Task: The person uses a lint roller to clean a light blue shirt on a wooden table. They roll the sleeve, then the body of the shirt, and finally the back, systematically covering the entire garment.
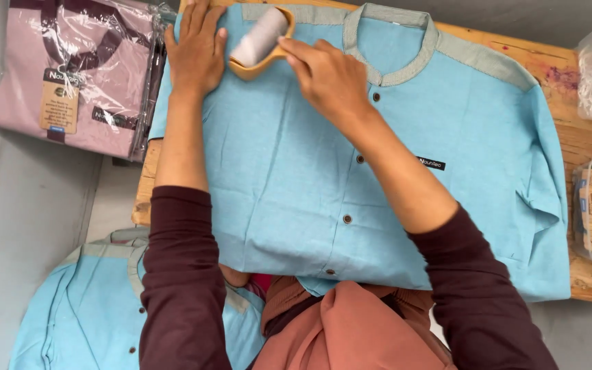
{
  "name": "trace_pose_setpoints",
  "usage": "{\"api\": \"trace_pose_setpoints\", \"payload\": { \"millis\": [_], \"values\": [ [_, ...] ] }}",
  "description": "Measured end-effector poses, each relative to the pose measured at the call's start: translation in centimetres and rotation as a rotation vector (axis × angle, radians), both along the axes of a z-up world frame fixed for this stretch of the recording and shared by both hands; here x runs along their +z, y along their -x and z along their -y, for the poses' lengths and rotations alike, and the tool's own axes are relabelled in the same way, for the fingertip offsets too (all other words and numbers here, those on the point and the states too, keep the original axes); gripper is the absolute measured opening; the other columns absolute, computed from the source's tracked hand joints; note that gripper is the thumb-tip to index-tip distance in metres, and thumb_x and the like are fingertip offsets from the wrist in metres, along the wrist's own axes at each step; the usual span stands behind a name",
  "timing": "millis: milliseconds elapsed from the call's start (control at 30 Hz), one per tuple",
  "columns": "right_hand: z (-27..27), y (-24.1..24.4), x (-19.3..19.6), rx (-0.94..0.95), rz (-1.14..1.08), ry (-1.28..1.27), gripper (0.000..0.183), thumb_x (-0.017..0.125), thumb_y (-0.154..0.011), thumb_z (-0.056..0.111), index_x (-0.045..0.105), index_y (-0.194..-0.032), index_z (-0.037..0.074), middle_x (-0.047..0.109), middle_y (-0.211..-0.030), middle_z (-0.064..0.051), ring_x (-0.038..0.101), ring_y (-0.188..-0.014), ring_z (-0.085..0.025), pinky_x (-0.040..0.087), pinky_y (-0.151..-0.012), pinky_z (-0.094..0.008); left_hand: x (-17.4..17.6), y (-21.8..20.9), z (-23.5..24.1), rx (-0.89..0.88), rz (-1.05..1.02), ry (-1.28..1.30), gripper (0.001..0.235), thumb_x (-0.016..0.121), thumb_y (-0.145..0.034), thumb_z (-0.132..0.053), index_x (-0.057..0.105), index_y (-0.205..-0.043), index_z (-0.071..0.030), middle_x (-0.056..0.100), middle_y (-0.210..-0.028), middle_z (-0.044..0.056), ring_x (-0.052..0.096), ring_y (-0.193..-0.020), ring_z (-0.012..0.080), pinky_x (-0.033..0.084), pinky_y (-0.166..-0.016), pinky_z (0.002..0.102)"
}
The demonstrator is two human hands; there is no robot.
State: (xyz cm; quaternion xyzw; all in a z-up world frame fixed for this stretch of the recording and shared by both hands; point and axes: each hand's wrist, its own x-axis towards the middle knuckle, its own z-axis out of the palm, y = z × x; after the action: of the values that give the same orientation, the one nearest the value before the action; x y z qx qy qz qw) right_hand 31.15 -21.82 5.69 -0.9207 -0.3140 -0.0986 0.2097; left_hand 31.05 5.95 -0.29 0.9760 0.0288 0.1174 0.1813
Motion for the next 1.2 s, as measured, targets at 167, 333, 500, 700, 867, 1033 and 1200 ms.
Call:
{"api": "trace_pose_setpoints", "payload": {
  "millis": [167,333,500,700,867,1033,1200],
  "values": [
    [2.5,0.9,1.3,0.037,-0.101,-0.01,0.035,0.047,-0.109,0.037,0.065,-0.138,0.036,0.067,-0.093,-0.003,0.062,-0.068,-0.032,0.041,-0.046,-0.045,-0.4,0.5,-0.6,0.003,0.045,0.016,0.043,0.036,-0.111,-0.026,0.049,-0.151,-0.017,0.037,-0.162,0.005,0.025,-0.15,0.0247,0.017,-0.114,0.062],
    [13.4,6.3,3.3,0.008,0.157,0.228,0.032,0.06,-0.112,0.031,0.072,-0.141,0.033,0.06,-0.085,0.006,0.053,-0.057,-0.017,0.033,-0.036,-0.032,0.1,0.9,0.2,0.005,-0.002,0.012,0.054,0.025,-0.112,-0.04,0.044,-0.155,-0.014,0.033,-0.164,0.008,0.02,-0.151,0.0266,0.014,-0.115,0.065],
    [13.6,5.5,3.9,-0.069,0.165,0.307,0.03,0.061,-0.113,0.034,0.073,-0.14,0.035,0.061,-0.083,0.003,0.051,-0.051,-0.025,0.036,-0.036,-0.034,0.2,1.3,0.6,-0.009,0.057,-0.042,0.046,0.038,-0.112,-0.035,0.046,-0.154,-0.016,0.037,-0.16,0.009,0.028,-0.147,0.031,0.019,-0.111,0.068],
    [2.5,-3.0,1.0,-0.038,0.117,0.076,0.031,0.049,-0.11,0.036,0.068,-0.135,0.034,0.061,-0.081,-0.005,0.056,-0.054,-0.033,0.038,-0.04,-0.044,0.2,1.1,0.1,0.008,0.034,-0.032,0.049,0.037,-0.112,-0.039,0.046,-0.154,-0.015,0.034,-0.163,0.008,0.024,-0.15,0.0294,0.019,-0.111,0.064],
    [2.2,-5.0,0.5,-0.004,0.135,-0.005,0.031,0.048,-0.111,0.042,0.07,-0.13,0.03,0.063,-0.077,-0.006,0.058,-0.05,-0.036,0.038,-0.038,-0.046,0.3,0.8,0.1,0.004,0.026,-0.023,0.048,0.041,-0.111,-0.038,0.048,-0.153,-0.016,0.035,-0.162,0.008,0.026,-0.149,0.0287,0.021,-0.111,0.062],
    [13.1,-1.4,3.4,0.039,0.207,0.206,0.028,0.062,-0.115,0.031,0.077,-0.139,0.033,0.077,-0.1,0.004,0.065,-0.074,-0.021,0.042,-0.048,-0.037,0.6,1.0,0.1,-0.012,0.017,0.012,0.048,0.04,-0.112,-0.036,0.046,-0.155,-0.014,0.033,-0.163,0.009,0.022,-0.15,0.029,0.017,-0.112,0.064],
    [21.3,7.2,7.8,-0.208,-0.113,0.356,0.035,0.053,-0.116,0.031,0.071,-0.146,0.028,0.071,-0.098,-0.006,0.064,-0.078,-0.029,0.045,-0.053,-0.044,0.6,0.9,0.4,-0.017,0.02,-0.028,0.047,0.043,-0.112,-0.034,0.047,-0.153,-0.011,0.033,-0.163,0.012,0.024,-0.148,0.032,0.019,-0.109,0.068]
  ]
}}
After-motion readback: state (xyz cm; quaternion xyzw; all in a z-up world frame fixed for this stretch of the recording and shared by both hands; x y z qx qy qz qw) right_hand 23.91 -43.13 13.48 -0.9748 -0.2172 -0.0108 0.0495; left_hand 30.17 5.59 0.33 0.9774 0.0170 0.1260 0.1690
